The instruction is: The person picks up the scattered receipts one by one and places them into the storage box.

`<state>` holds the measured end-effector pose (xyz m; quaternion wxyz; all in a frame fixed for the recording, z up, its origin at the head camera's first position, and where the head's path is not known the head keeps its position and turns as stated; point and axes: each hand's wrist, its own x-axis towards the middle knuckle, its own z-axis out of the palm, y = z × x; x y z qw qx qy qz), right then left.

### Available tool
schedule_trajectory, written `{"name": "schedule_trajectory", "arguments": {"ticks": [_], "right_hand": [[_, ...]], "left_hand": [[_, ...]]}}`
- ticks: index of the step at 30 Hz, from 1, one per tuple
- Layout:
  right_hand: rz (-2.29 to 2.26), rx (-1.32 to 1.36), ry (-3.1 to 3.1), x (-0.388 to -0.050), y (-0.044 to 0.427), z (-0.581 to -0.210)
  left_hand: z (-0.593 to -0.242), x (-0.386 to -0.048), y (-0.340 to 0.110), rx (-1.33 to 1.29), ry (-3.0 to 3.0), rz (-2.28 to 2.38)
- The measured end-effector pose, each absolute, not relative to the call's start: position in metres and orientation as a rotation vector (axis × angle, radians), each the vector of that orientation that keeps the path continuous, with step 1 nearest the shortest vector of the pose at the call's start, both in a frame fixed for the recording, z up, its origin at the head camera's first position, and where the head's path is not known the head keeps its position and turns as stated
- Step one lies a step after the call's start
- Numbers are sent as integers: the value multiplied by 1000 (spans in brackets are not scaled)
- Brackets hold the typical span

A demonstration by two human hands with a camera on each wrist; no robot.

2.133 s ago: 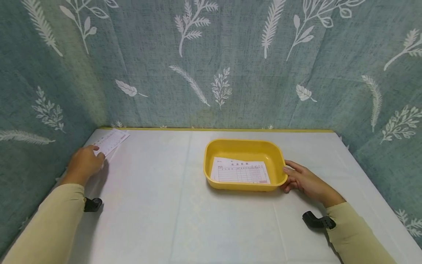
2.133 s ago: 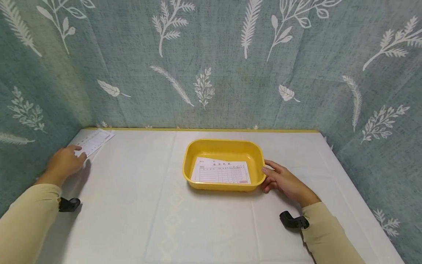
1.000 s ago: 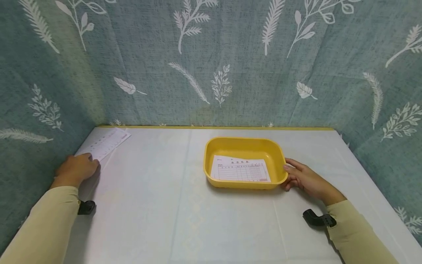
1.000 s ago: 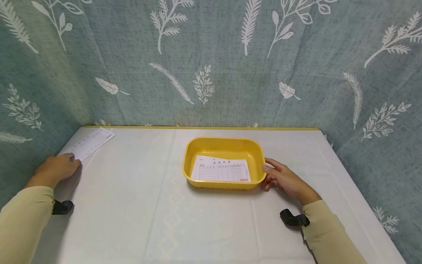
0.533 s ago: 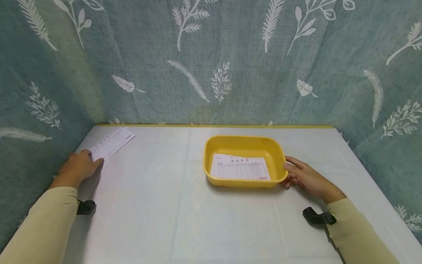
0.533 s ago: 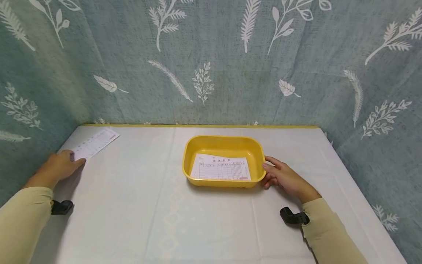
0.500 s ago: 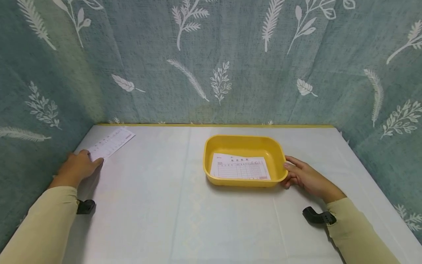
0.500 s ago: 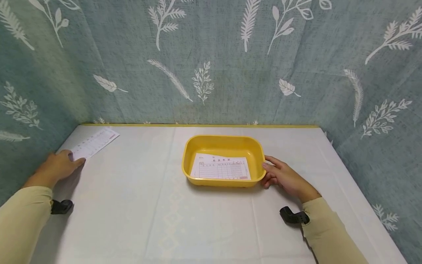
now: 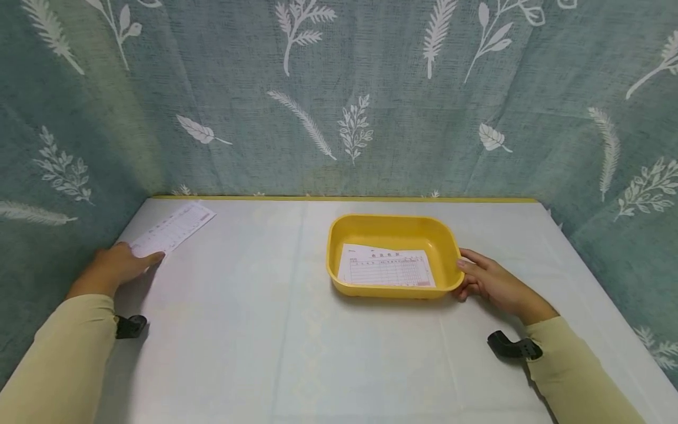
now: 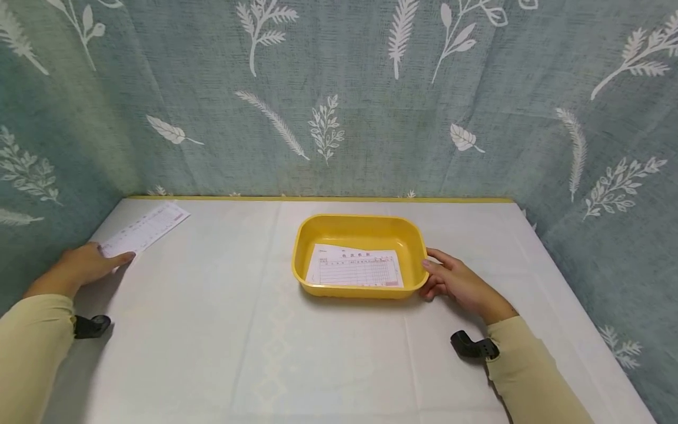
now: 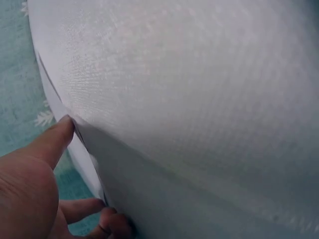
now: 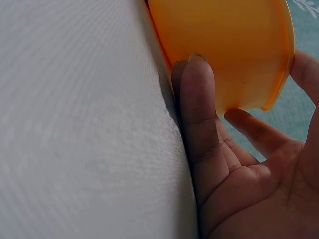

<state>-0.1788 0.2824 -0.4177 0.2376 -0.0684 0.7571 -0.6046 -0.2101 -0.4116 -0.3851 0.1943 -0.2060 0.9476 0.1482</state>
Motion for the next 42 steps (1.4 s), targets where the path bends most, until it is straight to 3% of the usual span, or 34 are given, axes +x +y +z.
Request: {"name": "schedule_trajectory", "arguments": {"ticks": [42], "right_hand": [[-1673, -231, 2055, -178, 284, -417]], "left_hand": [[-389, -208, -419, -617, 2717, 648]]}}
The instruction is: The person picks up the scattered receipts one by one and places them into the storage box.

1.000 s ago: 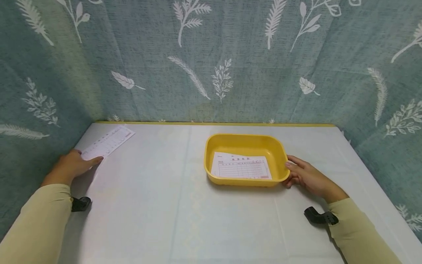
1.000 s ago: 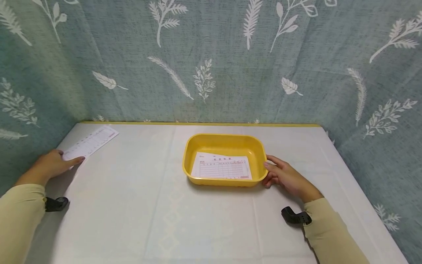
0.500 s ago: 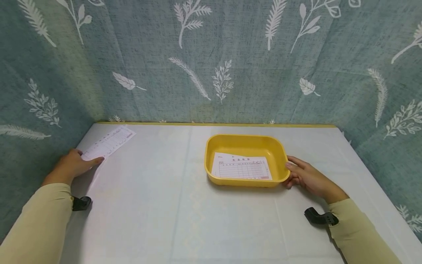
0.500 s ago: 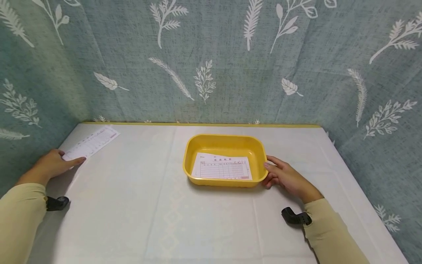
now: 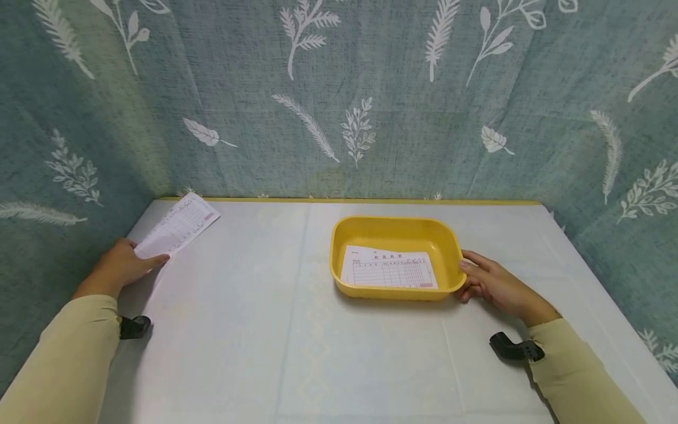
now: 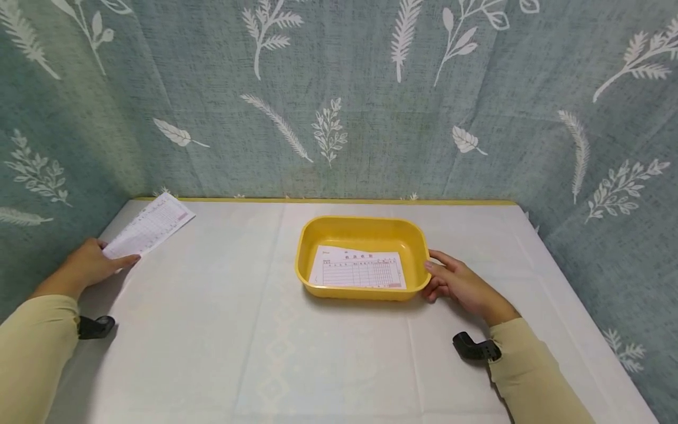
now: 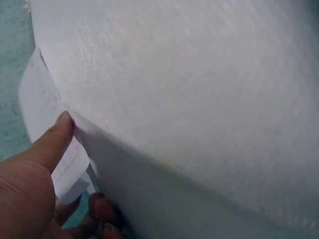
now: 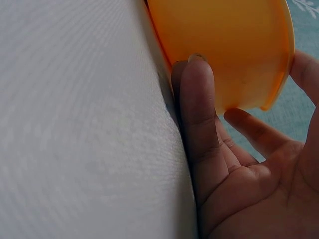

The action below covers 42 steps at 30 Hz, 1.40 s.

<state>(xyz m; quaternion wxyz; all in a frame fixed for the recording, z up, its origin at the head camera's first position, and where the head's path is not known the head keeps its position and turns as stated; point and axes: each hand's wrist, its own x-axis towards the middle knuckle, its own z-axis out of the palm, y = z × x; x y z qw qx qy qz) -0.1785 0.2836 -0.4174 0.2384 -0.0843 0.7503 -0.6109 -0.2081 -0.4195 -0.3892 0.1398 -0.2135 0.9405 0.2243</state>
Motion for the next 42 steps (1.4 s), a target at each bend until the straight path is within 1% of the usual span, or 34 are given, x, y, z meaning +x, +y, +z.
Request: {"name": "schedule_trajectory", "arguments": {"ticks": [7, 16, 21, 24, 29, 36, 42], "right_hand": [[-1664, -201, 2062, -178, 284, -417], [-1678, -232, 2058, -180, 283, -416], [-1668, -233, 2046, -179, 283, -416], [-1678, -245, 2047, -180, 282, -416], [-1676, -238, 2055, -180, 282, -416], [-1683, -264, 2051, -181, 284, -415], [-1673, -269, 2042, -182, 284, -417]], "left_hand": [[-391, -210, -418, -587, 2768, 688], [-387, -212, -417, -591, 2762, 751], [-388, -210, -420, -478, 2798, 710], [-388, -209, -420, -454, 2834, 679], [-388, -211, -417, -497, 2855, 684], [-387, -205, -417, -629, 2872, 937], [-391, -202, -415, -720, 2961, 1029]]}}
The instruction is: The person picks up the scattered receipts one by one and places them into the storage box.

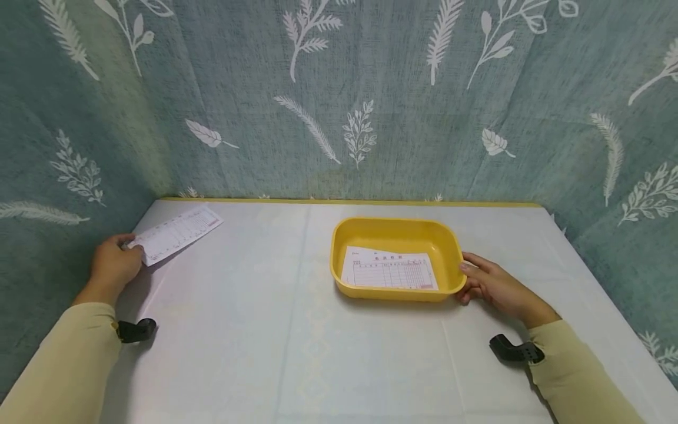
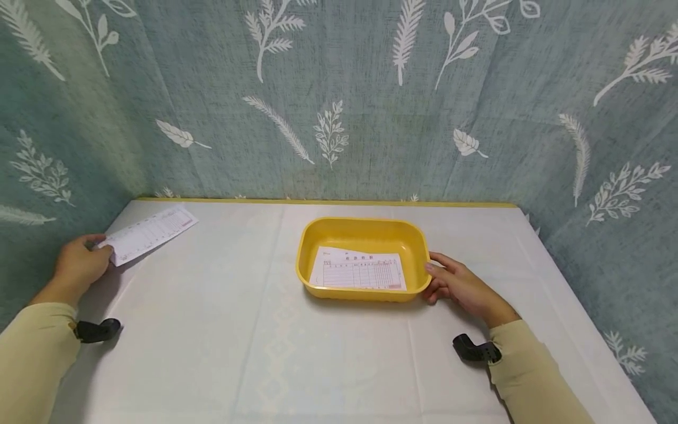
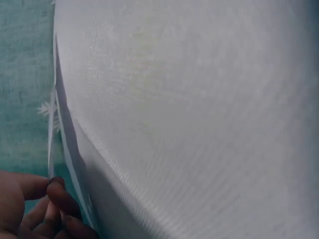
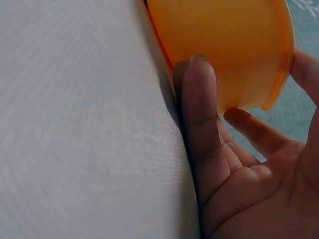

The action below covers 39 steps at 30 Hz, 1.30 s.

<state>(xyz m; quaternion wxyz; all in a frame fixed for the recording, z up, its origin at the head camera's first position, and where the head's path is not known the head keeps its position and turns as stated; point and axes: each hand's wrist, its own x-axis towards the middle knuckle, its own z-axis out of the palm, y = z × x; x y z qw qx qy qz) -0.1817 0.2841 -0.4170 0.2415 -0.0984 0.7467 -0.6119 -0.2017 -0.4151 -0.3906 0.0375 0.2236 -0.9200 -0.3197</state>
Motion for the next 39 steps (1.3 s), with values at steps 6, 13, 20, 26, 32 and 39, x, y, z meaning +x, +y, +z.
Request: {"name": "schedule_trajectory", "arguments": {"ticks": [6, 13, 20, 26, 32, 39], "right_hand": [[-1683, -232, 2053, -182, 284, -418], [-1681, -240, 2041, -178, 285, -421], [-1687, -236, 2043, -180, 284, -420], [-1682, -248, 2044, -182, 284, -417], [-1673, -221, 2053, -181, 283, -416], [-1684, -236, 2047, -178, 284, -419]], "left_hand": [[-387, -200, -412, 762, -2737, -1046], [-383, -196, -401, 789, -2751, -957], [-381, -197, -388, 693, -2666, -952], [-374, -196, -377, 654, -2606, -1005], [-370, -188, -361, 595, -2514, -1113], [-365, -179, -339, 619, -2416, -1194]]}}
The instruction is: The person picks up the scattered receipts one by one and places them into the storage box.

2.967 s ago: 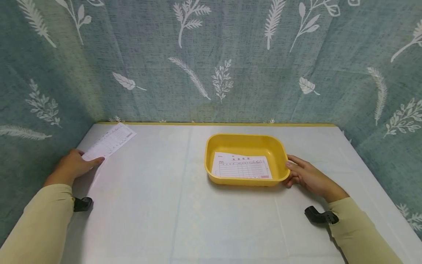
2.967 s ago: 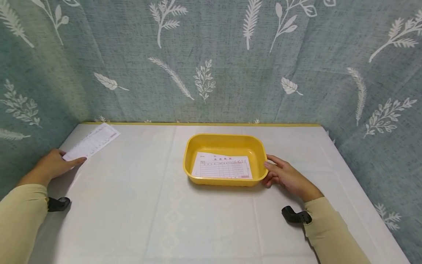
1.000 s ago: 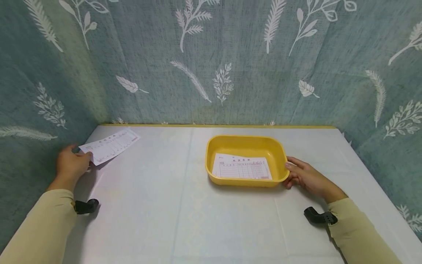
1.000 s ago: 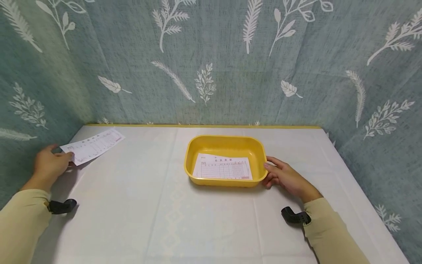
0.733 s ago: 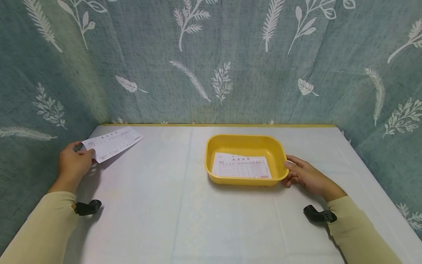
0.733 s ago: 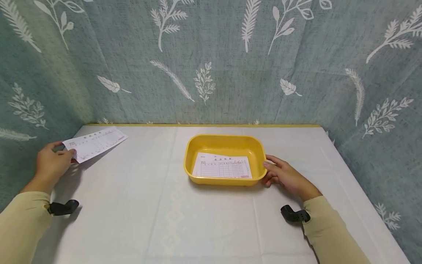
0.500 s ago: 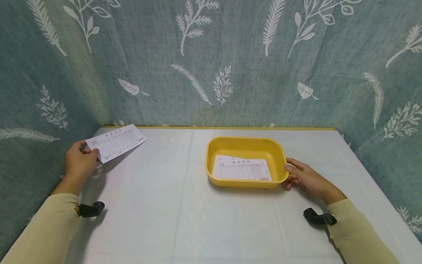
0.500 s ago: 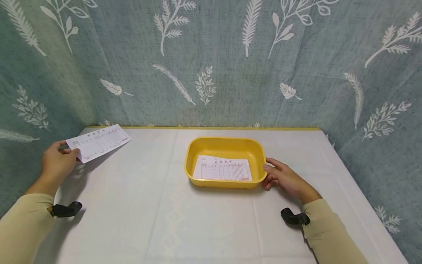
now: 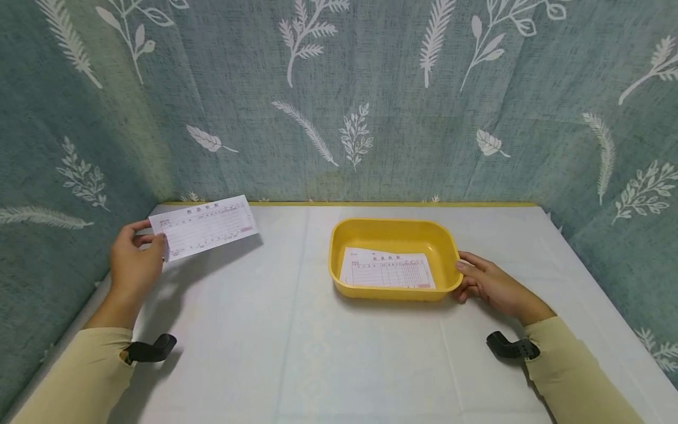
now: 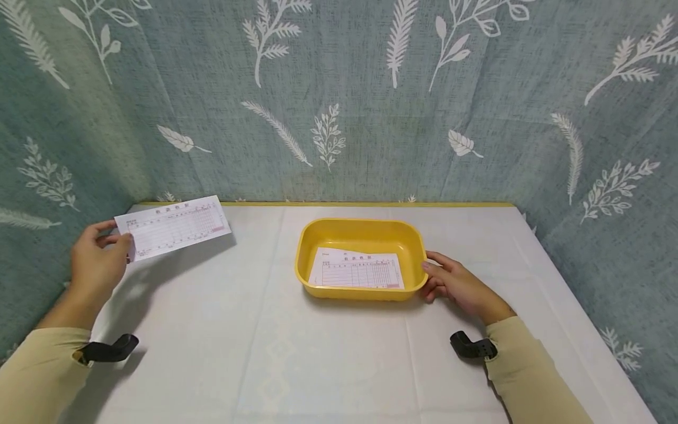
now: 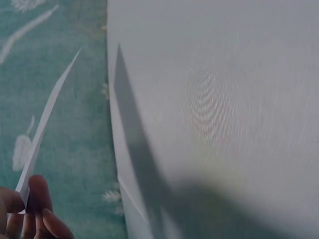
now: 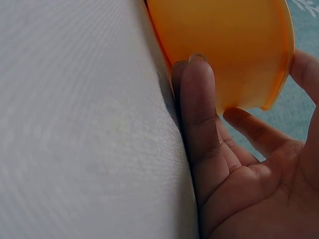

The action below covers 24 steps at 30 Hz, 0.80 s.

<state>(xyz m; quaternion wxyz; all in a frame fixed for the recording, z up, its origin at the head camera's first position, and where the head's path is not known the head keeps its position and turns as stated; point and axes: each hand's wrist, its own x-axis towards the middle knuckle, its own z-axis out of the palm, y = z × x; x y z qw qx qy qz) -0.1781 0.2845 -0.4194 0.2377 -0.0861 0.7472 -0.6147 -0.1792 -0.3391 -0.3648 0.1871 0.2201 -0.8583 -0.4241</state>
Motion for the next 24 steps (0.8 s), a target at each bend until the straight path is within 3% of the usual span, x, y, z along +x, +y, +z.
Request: {"name": "schedule_trajectory", "arguments": {"ticks": [24], "right_hand": [[-1680, -212, 2044, -177, 284, -417]], "left_hand": [[-357, -165, -284, 552, -2363, -1361]]}}
